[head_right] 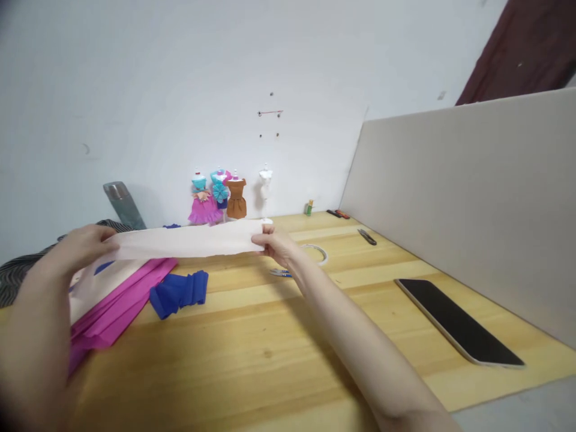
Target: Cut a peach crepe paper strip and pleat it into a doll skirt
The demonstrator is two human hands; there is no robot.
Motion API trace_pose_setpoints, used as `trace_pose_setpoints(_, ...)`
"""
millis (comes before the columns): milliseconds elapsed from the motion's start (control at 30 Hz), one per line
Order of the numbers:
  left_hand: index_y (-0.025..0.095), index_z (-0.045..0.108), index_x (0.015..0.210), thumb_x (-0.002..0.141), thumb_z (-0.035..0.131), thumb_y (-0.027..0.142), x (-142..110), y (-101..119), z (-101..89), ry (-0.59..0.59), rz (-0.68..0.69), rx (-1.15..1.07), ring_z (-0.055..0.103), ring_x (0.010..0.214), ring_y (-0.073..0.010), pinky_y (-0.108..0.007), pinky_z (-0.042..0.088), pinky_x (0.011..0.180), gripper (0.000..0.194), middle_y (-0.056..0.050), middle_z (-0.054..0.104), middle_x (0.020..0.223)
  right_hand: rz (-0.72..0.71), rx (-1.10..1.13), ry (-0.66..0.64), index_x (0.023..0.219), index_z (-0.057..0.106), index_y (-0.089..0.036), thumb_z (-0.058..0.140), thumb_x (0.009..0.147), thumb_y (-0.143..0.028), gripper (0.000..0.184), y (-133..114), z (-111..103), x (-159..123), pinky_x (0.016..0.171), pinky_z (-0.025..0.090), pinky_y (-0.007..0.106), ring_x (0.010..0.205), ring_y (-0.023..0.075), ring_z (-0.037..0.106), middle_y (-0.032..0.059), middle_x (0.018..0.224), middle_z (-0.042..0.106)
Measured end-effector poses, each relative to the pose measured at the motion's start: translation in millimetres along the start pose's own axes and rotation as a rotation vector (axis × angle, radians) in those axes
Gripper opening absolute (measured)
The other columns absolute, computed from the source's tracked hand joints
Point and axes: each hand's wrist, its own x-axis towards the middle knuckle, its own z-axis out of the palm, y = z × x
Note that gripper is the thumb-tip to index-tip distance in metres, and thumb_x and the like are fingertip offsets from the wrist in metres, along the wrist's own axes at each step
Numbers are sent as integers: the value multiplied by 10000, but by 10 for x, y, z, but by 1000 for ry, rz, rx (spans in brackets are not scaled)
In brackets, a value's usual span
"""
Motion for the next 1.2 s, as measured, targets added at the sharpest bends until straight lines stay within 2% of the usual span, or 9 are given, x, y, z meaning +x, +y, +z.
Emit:
trace_pose_setpoints(133,170,597,712,719,560,256,-94,264,44,334,121,333,486,1016,-389,-516,372,839,94,-105,574,824,67,18,74,739,637,-147,664,576,-20,209,201,24,78,371,505,144,483,99,612,5,614,673)
trace_pose_setpoints(233,193,606,722,760,560,333,-400,791,189,254,280,32,554,907,-308,-413,415,805,153,-75,607,790,99,40,104,745,623,-150,619,610,-3,200,344,75,120,395,522,145,502,105,632,19,637,686)
trace_pose_setpoints(400,155,604,669,761,587,535,-1174,1451,1010,-1182,179,-595,617,648,-197,-328,480,637,391,-67,644,680,173,58,71,773,599,-129,578,638,28,207,463,200,121,439,531,136,502,106,651,54,627,685)
trace_pose_setpoints(433,151,607,745,742,602,575,-1297,1483,1205,-1315,44,-756,628,648,-189,-328,493,640,424,-70,649,692,185,54,61,775,592,-128,577,641,28,207,463,211,116,435,529,138,491,107,650,53,615,680)
trace_pose_setpoints(600,169,535,1026,740,676,520,-1491,1425,1733,-1114,-466,-1482,668,733,-177,-332,530,728,475,-81,652,881,205,16,8,785,567,-139,590,656,-7,185,414,187,95,392,484,114,439,86,623,23,592,672)
trace_pose_setpoints(867,127,586,1102,929,462,311,-1130,1452,1553,-631,-772,-1844,665,937,-188,-306,552,822,282,-120,682,1052,248,-129,-258,791,604,-120,739,583,-147,250,237,134,26,441,464,144,518,100,635,31,680,688)
trace_pose_setpoints(933,123,590,1101,924,456,193,-1096,1439,1553,-573,-821,-1798,682,835,-158,-268,571,728,233,-103,709,986,191,-417,-408,805,608,-129,729,635,-258,245,93,13,5,442,424,147,554,97,631,26,729,682)
trace_pose_setpoints(1033,122,596,1106,905,467,110,-1098,1424,1579,-526,-819,-1708,678,687,-127,-221,564,587,238,-69,730,876,45,-1045,-340,815,618,-137,668,714,-285,185,-108,-229,-10,572,448,175,670,114,638,28,762,685)
trace_pose_setpoints(1200,85,622,1057,888,483,94,-1144,1464,1562,-544,-768,-1655,676,623,-142,-219,551,499,219,-72,735,818,283,-1657,-322,947,668,-157,738,595,-207,363,-85,-410,30,649,467,257,878,245,665,99,987,709)
